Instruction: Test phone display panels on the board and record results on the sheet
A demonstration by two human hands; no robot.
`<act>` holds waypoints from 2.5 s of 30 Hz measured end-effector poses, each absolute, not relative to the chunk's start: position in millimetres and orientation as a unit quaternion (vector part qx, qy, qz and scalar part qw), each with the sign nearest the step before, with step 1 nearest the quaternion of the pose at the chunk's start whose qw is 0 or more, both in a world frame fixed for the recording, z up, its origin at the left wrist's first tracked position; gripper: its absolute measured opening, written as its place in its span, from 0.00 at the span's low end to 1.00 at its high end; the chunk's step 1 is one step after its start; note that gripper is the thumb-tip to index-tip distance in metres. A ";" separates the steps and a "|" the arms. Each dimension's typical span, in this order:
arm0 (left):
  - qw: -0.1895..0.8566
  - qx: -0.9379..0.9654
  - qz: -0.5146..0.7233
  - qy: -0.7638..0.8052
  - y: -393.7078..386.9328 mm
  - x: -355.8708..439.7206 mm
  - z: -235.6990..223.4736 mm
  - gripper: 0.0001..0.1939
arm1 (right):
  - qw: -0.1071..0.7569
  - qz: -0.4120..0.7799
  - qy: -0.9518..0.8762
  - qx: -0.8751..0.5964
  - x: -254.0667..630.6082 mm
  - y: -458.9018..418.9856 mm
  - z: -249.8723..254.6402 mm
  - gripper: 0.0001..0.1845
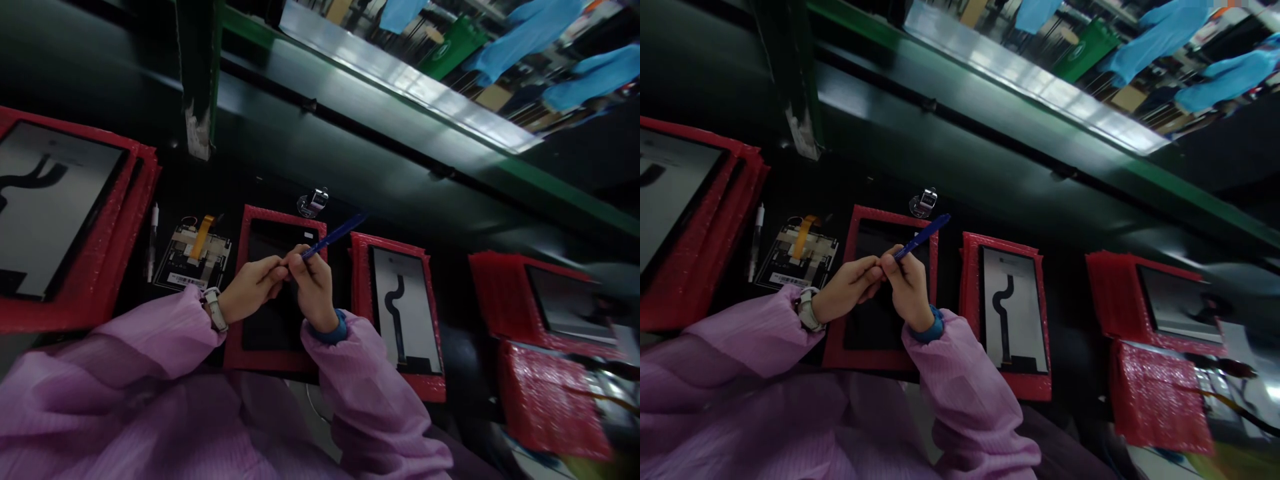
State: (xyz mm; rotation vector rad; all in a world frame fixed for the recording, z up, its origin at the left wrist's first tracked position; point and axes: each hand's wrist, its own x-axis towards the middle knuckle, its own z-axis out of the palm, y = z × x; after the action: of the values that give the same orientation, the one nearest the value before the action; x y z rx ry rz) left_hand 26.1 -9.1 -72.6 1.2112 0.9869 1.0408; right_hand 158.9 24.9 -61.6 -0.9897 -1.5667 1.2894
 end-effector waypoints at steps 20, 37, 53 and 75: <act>0.495 0.722 0.306 0.375 -24.5 20.2 -78.8 0.25 | 0.536 0.352 -0.577 -0.506 196.0 113.7 -107.0 0.06; 0.452 0.750 0.280 0.394 -25.0 21.3 -80.6 0.26 | 0.510 0.309 -0.582 -0.553 190.7 118.8 -105.3 0.18; 0.451 0.754 0.268 0.395 -23.8 21.6 -83.2 0.22 | 0.498 0.295 -0.582 -0.571 191.2 118.9 -105.3 0.18; 0.455 0.760 0.249 0.391 -24.2 21.7 -82.5 0.19 | 0.502 0.279 -0.566 -0.591 191.6 117.6 -105.3 0.18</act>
State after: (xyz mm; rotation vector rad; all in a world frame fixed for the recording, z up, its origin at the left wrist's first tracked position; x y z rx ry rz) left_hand 21.7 -24.2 -82.5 1.8751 0.9655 0.6142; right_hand 191.6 117.6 -105.3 -1.4287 -1.3664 0.6745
